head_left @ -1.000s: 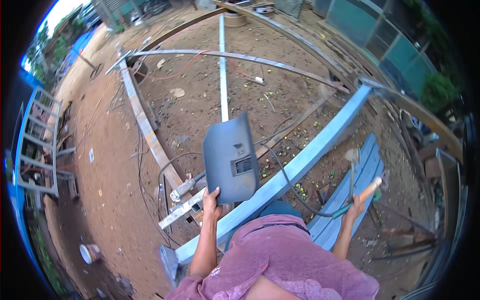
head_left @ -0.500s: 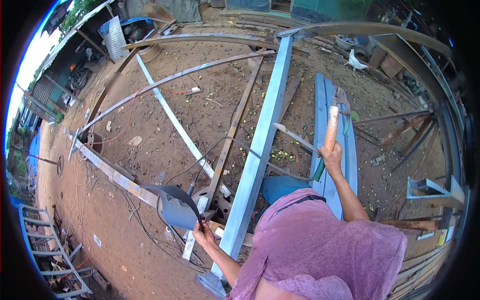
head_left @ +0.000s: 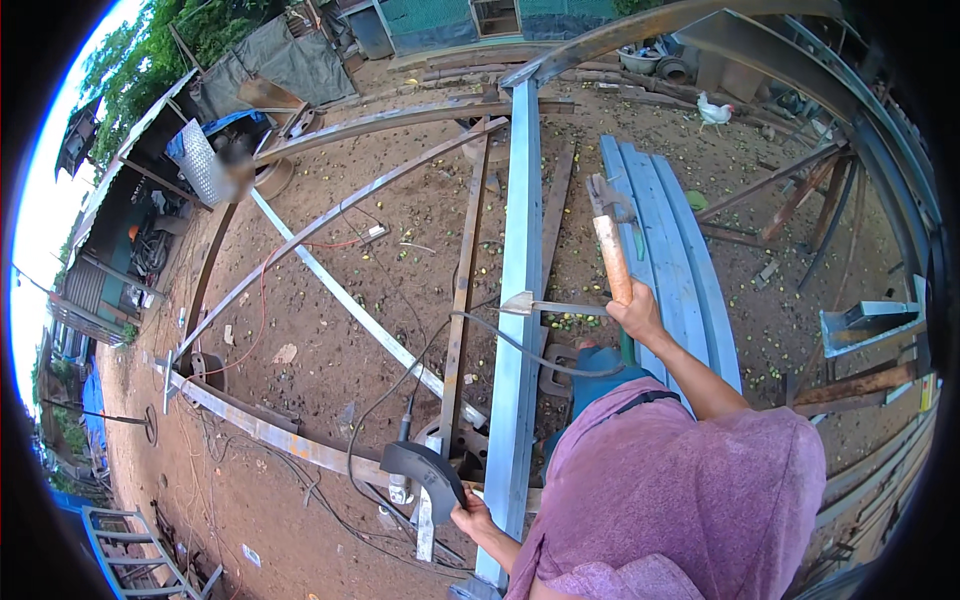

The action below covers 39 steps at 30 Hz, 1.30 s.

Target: Welding a metal joint and then cleaning the slag with a chipping hammer.

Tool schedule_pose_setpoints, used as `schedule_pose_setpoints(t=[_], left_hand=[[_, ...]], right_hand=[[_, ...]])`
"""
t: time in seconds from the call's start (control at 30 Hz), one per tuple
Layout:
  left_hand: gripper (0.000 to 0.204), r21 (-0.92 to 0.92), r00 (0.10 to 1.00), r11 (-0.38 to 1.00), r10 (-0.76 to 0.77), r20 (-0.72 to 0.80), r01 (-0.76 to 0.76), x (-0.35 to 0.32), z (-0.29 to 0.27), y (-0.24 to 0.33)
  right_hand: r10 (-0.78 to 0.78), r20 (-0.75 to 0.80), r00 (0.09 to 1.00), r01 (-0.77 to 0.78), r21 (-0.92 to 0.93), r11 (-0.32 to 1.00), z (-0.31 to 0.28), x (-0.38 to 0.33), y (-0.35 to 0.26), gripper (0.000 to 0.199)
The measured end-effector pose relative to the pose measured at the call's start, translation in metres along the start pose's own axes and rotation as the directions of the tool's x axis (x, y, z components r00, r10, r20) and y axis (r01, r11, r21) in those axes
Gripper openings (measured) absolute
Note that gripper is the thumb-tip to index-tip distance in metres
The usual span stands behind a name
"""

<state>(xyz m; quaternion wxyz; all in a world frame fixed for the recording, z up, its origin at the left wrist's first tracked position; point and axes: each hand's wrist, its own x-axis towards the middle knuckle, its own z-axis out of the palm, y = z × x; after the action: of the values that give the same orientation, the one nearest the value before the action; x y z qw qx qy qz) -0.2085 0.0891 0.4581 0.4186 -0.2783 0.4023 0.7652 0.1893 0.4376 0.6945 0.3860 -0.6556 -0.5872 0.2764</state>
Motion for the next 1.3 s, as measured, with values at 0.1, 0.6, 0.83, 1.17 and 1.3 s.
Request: schedule_pose_setpoints(t=[0.1,0.6,0.83,1.17,1.3], left_hand=[[0.030,0.017,0.994,1.000,-0.015,-0.109,0.017,0.002,-0.008,-0.023],[0.028,-0.039,0.898,0.994,0.076,-0.433,-0.103,0.105,0.156,-0.243],[0.031,0.098,0.970,0.995,-0.001,-0.241,0.026,0.109,0.441,-0.348],[0.025,0.450,0.982,0.889,-0.001,-0.189,0.087,0.156,0.629,-0.444],[0.027,0.521,0.967,0.840,-0.014,-0.253,0.148,0.194,0.675,-0.474]], right_hand=[[0.014,0.010,1.000,-0.013,-0.110,0.994,0.016,0.043,-0.002,0.029],[-0.064,0.287,0.956,0.135,-0.237,0.962,0.017,0.393,0.118,0.030],[-0.112,0.218,0.969,0.201,-0.445,0.873,-0.084,0.592,0.140,0.042],[-0.133,0.222,0.966,0.247,-0.637,0.730,-0.151,0.734,0.169,0.037],[-0.057,0.257,0.965,0.211,-0.627,0.750,-0.128,0.747,0.208,0.030]])
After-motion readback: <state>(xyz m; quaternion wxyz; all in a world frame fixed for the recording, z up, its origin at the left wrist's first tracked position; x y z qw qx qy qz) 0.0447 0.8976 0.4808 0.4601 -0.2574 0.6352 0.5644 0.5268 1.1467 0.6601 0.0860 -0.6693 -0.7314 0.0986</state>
